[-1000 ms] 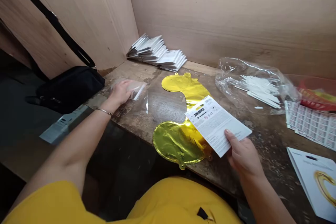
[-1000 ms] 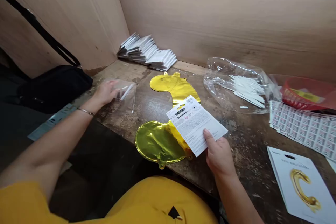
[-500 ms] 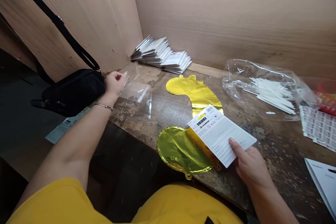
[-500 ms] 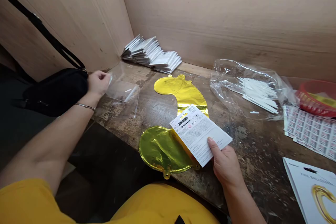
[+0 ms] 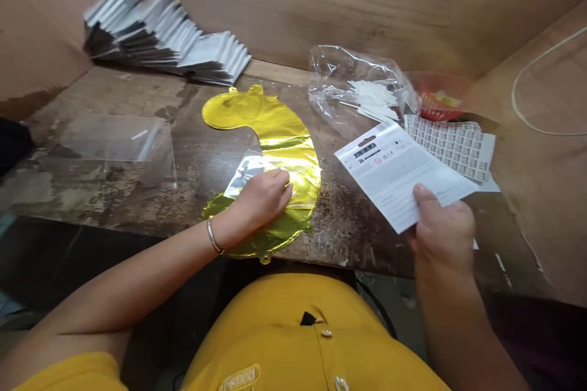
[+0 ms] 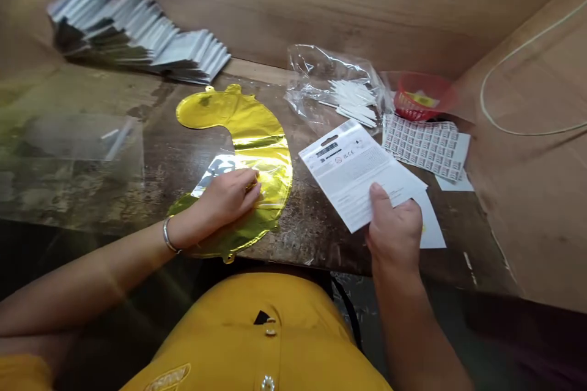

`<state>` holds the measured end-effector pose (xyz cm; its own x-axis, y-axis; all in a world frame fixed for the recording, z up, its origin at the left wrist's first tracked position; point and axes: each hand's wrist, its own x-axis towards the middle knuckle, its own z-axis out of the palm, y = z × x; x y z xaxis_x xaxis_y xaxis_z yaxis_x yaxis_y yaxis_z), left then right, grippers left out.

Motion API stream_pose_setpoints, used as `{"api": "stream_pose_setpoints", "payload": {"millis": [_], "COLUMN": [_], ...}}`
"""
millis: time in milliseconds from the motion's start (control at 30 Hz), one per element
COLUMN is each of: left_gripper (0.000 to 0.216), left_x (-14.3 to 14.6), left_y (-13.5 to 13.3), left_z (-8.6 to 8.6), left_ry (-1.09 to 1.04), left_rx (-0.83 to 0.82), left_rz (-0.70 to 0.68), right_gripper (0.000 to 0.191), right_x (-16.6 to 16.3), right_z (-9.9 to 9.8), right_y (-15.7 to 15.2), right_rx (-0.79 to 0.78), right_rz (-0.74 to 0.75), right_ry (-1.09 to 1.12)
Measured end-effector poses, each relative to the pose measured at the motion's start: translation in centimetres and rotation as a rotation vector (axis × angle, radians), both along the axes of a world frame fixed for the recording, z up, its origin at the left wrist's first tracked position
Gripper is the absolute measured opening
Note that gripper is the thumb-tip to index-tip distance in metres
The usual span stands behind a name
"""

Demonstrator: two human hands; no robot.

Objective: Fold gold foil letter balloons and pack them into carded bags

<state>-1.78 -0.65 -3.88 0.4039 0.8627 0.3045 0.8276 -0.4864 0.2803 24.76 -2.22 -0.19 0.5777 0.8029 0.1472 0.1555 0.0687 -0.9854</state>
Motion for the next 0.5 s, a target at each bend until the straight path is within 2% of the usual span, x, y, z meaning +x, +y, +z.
{"api": "stream_pose_setpoints", "payload": {"millis": [133,267,433,500], "left_gripper": [0.024,0.026,0.03,0.031], "left_x": [0.5,0.9,1.1,0.7], "left_y": [0.4,0.1,0.1,0.3], "left_z": [0.3,0.4,0.2,0.1], "left_ry": [0.101,0.123,0.107,0.077], "left_rx": [0.014,0.003,-0.061,-0.103], "left_rz": [0.013,0.031,0.07,0.045], "right_gripper": [0.034,0.035,0.039,0.04], "right_x": [0.6,-0.9,-1.9,-2.1], "right_z": [0.3,-0.8,-2.2,-2.9], "right_y": [-3.2,-3.4,-3.5,-3.7], "right_rx": [-0.201,-0.194,-0.257,-0.3], "right_rz": [0.218,0.246,0.366,0.415], "right_ry": [-0.17,-0.365,-0.345,-0.322]}}
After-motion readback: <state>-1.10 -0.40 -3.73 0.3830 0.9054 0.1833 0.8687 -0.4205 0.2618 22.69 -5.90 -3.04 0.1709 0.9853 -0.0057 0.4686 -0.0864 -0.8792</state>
